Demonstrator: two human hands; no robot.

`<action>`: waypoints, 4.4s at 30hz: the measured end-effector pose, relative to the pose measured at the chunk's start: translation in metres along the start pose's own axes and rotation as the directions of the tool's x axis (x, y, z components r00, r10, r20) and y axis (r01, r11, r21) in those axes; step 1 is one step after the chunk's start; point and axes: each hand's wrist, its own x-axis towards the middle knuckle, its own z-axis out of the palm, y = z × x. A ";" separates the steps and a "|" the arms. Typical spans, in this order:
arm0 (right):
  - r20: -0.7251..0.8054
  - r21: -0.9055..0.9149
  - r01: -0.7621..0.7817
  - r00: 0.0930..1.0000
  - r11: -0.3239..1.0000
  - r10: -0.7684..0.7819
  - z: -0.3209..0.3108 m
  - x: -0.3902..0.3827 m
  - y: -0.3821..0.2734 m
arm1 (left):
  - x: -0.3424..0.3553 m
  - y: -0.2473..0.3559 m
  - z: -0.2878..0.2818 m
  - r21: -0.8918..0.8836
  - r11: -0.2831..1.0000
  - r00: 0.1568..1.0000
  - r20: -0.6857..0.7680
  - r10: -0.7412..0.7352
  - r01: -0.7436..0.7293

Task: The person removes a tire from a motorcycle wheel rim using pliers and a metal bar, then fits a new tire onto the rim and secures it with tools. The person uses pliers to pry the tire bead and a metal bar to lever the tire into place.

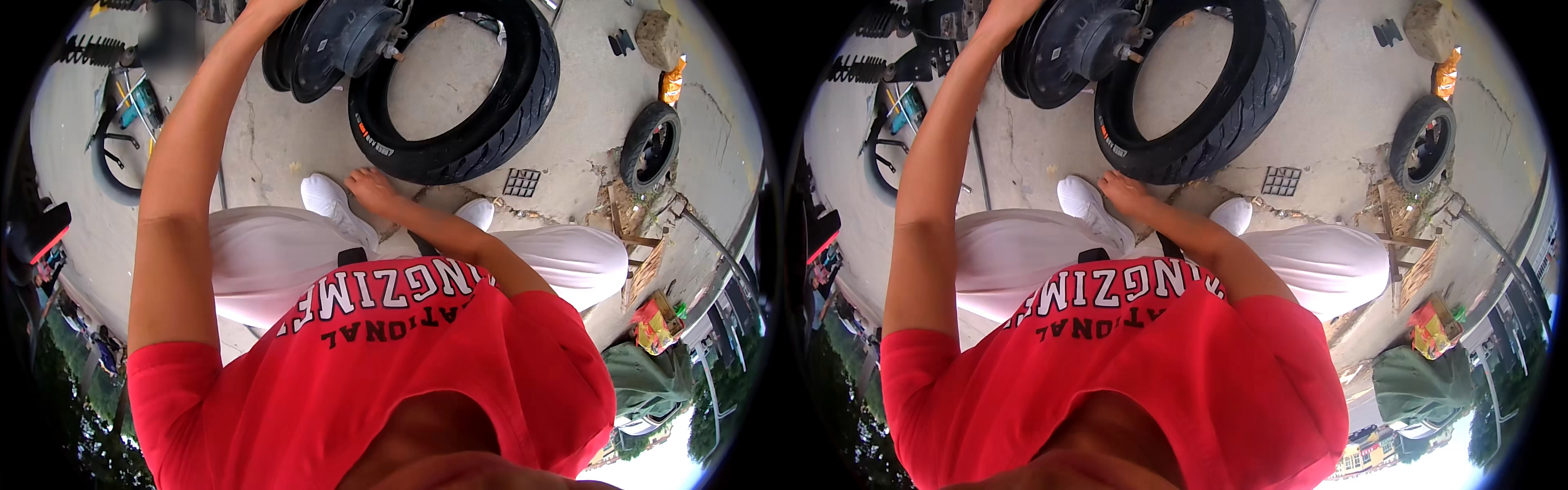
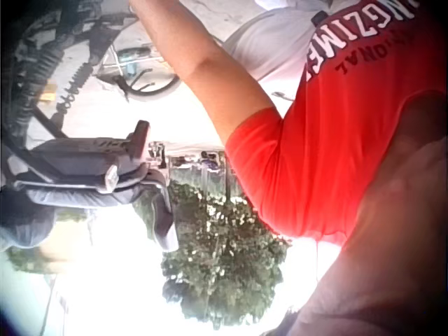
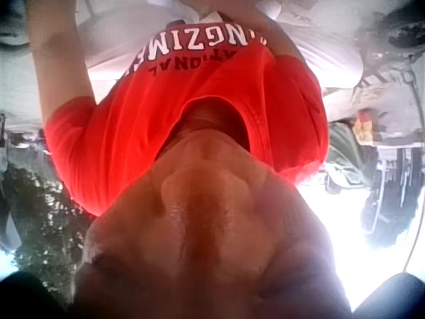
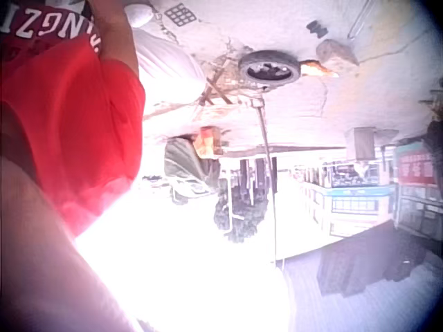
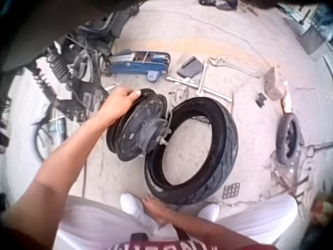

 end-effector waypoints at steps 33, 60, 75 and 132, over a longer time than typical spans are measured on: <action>-0.767 0.083 -0.509 0.516 0.857 0.381 -0.372 0.021 0.279 | -0.003 -0.039 0.027 -0.040 0.999 0.999 0.048 -0.027 0.029; 0.073 0.812 -0.400 0.792 0.425 0.606 -0.447 0.005 0.106 | -0.072 -0.080 0.020 -0.172 0.979 0.993 -0.064 0.100 -0.109; -0.037 0.854 -0.254 0.841 0.455 0.539 -0.391 -0.045 0.043 | -0.092 -0.010 0.005 0.486 0.794 0.903 -0.023 0.429 -0.365; 0.074 0.895 -0.285 0.853 0.342 0.516 -0.392 0.029 0.040 | -0.130 -0.001 -0.032 0.462 0.857 0.974 0.111 0.199 -0.228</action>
